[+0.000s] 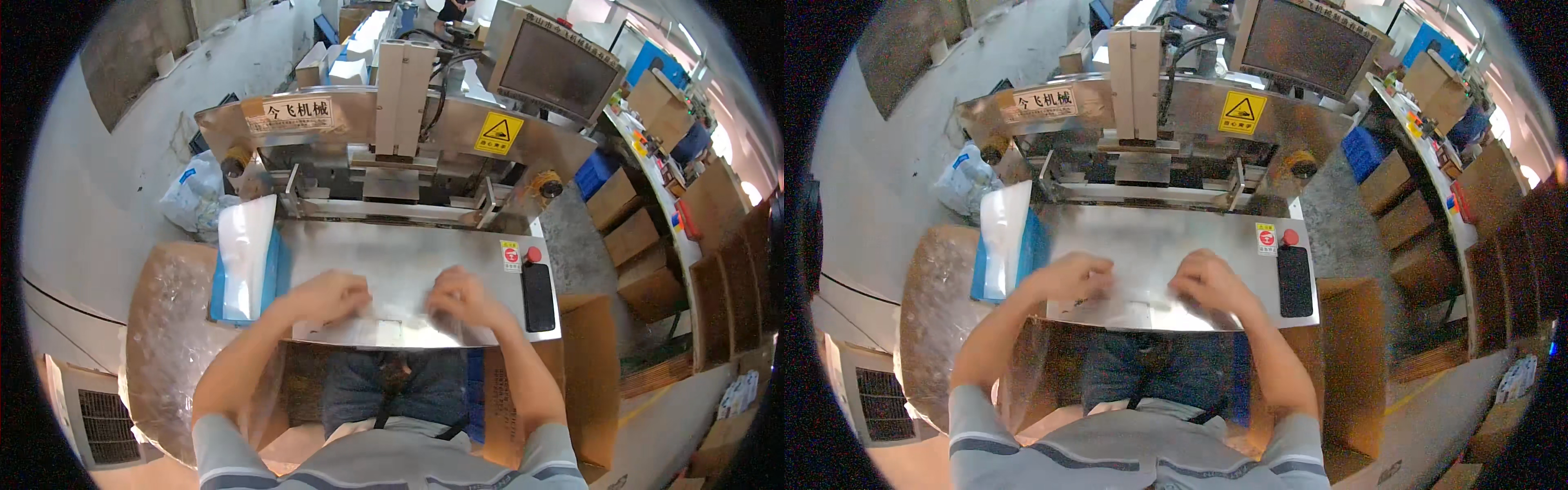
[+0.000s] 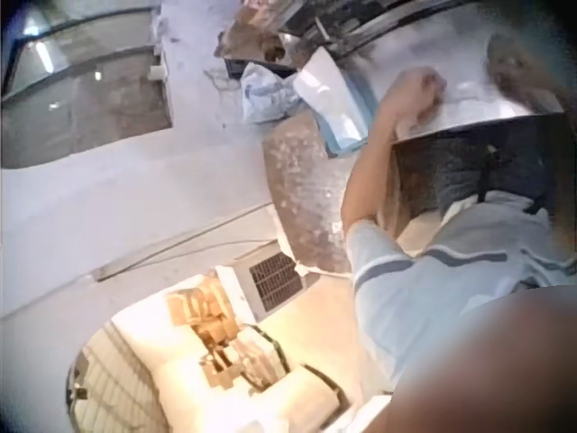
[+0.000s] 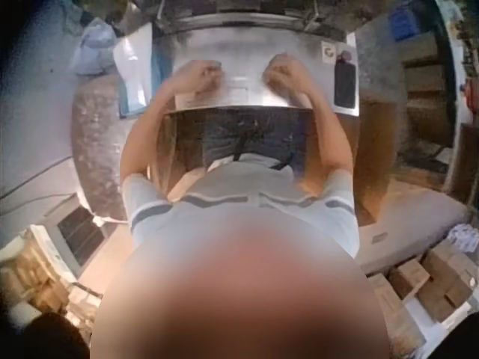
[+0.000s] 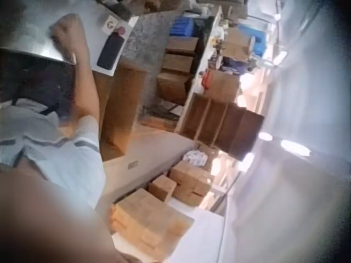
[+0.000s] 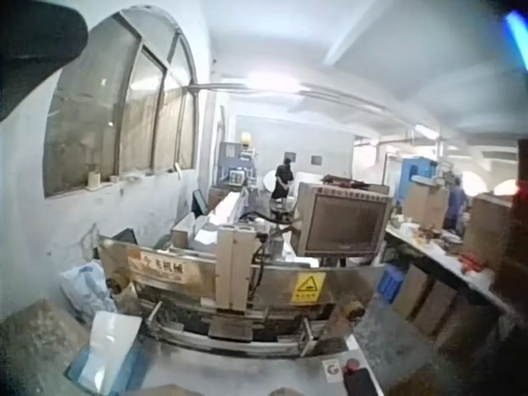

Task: Packaging products by placing them in plastic sleeves, sealing them with a heat sealer, and packing them into a larger cardboard box.

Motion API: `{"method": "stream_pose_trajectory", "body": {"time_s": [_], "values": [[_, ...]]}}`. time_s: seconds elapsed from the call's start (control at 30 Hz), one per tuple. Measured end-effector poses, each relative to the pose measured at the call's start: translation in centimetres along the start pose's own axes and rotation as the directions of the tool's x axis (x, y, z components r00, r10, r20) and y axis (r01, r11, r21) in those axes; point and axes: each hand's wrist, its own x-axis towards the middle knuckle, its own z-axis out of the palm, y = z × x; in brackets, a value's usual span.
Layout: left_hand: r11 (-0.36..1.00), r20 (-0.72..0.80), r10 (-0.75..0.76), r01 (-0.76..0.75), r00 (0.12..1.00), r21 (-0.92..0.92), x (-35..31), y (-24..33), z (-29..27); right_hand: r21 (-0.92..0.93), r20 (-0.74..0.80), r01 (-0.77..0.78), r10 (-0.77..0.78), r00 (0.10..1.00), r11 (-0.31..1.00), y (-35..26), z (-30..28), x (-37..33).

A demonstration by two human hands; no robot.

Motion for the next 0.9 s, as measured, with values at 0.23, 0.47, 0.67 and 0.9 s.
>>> {"method": "stream_pose_trajectory", "body": {"time_s": [0.23,0.47,0.67,0.9], "values": [[0.91,0.078,-0.174,0.191,0.982,-0.368,11.8,-7.0,-6.7,-0.034,-0.09,-0.252,0.248,0.965,0.967,8.9,-1.7,9.5],[0.973,-0.128,-0.136,0.108,0.982,-0.205,20.7,-11.3,-10.3,-0.223,-0.205,-0.237,0.192,0.96,0.945,13.2,-4.6,16.0],[0.962,-0.757,0.25,-0.067,0.604,0.265,18.8,-12.8,-6.4,-0.506,-0.194,-0.241,0.163,0.967,0.828,5.1,0.9,17.7],[0.896,-0.591,0.093,0.192,0.801,0.4,4.5,-0.5,10.5,-0.639,-0.213,-0.198,0.077,0.974,0.743,6.2,1.8,16.3]]}}
